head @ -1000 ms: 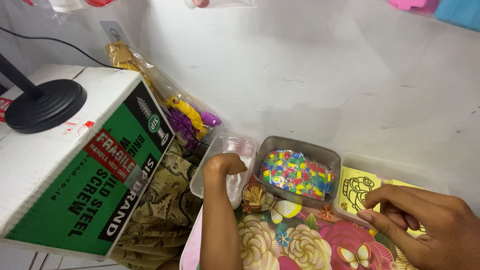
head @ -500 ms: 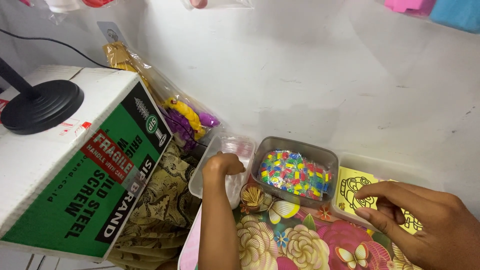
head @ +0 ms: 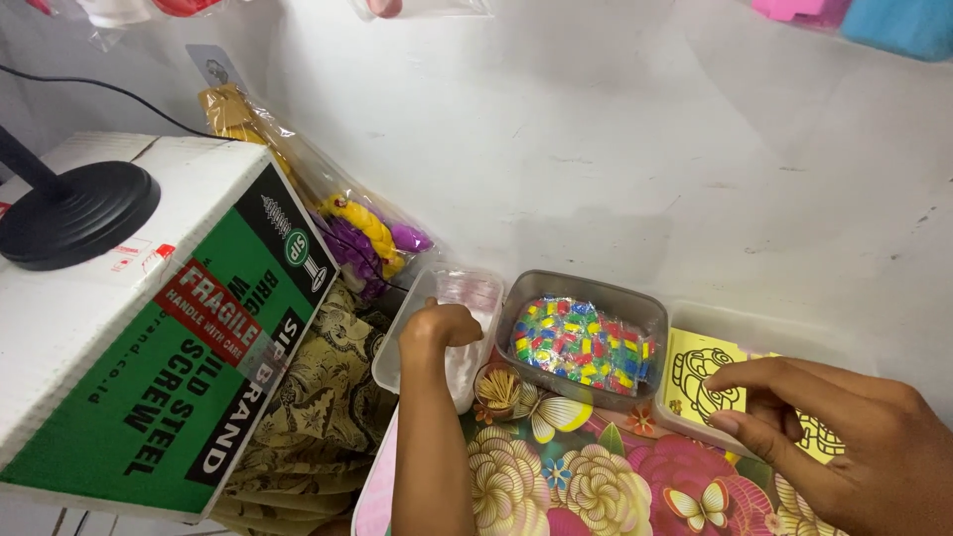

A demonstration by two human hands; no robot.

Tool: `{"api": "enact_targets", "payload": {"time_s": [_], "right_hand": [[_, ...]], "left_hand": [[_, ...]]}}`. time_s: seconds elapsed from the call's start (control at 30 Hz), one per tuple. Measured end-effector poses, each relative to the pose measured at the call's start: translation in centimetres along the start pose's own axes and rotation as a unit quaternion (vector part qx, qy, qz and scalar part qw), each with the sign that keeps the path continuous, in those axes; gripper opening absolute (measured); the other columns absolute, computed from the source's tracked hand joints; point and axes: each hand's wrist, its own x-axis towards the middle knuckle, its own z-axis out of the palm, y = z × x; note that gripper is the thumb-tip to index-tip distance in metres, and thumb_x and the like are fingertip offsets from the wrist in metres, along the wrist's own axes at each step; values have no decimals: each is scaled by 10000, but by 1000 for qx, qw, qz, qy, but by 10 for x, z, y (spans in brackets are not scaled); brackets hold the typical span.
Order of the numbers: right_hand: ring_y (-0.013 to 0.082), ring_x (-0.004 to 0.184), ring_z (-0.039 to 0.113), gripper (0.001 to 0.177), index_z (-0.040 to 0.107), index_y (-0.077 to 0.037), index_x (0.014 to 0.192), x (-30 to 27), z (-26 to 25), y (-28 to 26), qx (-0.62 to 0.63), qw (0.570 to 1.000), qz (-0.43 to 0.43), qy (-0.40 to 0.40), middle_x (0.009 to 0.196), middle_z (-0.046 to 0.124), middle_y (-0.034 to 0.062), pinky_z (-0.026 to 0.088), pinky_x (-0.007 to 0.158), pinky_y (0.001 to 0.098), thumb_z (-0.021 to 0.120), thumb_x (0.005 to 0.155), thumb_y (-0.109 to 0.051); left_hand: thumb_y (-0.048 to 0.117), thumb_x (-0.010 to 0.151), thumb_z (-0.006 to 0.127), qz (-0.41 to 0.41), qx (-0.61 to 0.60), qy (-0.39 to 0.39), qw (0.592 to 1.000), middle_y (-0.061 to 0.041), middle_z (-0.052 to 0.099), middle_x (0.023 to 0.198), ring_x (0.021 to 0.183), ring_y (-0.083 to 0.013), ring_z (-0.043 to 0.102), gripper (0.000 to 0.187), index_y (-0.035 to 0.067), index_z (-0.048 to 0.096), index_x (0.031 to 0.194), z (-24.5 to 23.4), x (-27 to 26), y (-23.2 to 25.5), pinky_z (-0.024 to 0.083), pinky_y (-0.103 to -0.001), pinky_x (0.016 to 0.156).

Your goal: The person places small colorful toy pieces into small plastic bags along with printed cards showing illustrations of vehicles.

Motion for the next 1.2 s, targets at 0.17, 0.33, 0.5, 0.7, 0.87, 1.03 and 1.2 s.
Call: {"api": "enact_targets", "payload": {"time_s": [0.17, 0.33, 0.5, 0.7, 0.87, 1.03, 1.2], "right_hand": [[42, 490, 769, 275, 816, -386, 987, 2, 2, 3, -7, 1000, 9, -21, 584, 866, -87, 646, 505, 245, 816, 714, -351], [39, 487, 771, 277, 821, -385, 979, 2, 1, 3, -5, 1000, -1, -17, 597, 877, -92, 649, 504, 249, 824, 705, -348], [34, 513, 761, 258, 822, -394, 962, -3, -6, -8, -12, 1000, 9, -5, 582, 851, -112, 625, 564, 263, 832, 705, -367], [77, 461, 668, 240, 840, -349, 953, -7, -17, -21, 17, 1000, -6, 12, 547, 790, -103, 548, 533, 289, 843, 714, -348], [75, 570, 710, 327, 822, -306, 999, -9, -25, -29, 57, 998, -28, 28, 687, 815, -110, 560, 595, 292, 864, 683, -380], [87, 685, 769, 543, 807, -255, 1104, -9, -27, -40, 118, 989, -69, 62, 785, 861, -85, 591, 645, 294, 896, 602, -442], [115, 656, 800, 593, 841, -201, 983, -5, -27, -45, 127, 992, -23, 13, 803, 910, -66, 601, 635, 278, 707, 622, -652]], "left_hand": [[302, 904, 558, -16, 1, 0, 1000, -197, 197, 1674, 1485, -378, 369, 587, 162, 545, 1474, -4, -10, 4, 409, -504, 1146], [97, 793, 462, 2, -42, 28, 999, -307, 199, 1632, 1423, -438, 445, 614, 50, 610, 1387, -2, 0, -3, 438, -534, 1089], [196, 955, 527, 54, -94, 122, 987, -231, 558, 1428, 1517, -466, 226, 345, 56, 728, 1198, -37, -90, 9, 191, -590, 1262], [285, 999, 492, 232, -91, 268, 930, -28, 485, 1577, 1243, -356, 434, 385, 63, 719, 1217, -44, -155, 18, 408, -552, 1041], [247, 944, 618, 469, -89, 251, 842, -74, 635, 1436, 1239, -390, 448, 275, 127, 733, 1163, -37, -191, 38, 443, -555, 964], [130, 946, 603, 547, -13, 209, 811, -51, 740, 1078, 1085, -302, 445, 174, 99, 755, 1025, -23, -227, 75, 423, -520, 908], [218, 950, 578, 599, 44, 186, 778, -86, 557, 1489, 1252, -433, 373, 295, 88, 747, 1155, -4, -249, 98, 319, -578, 970]]}}
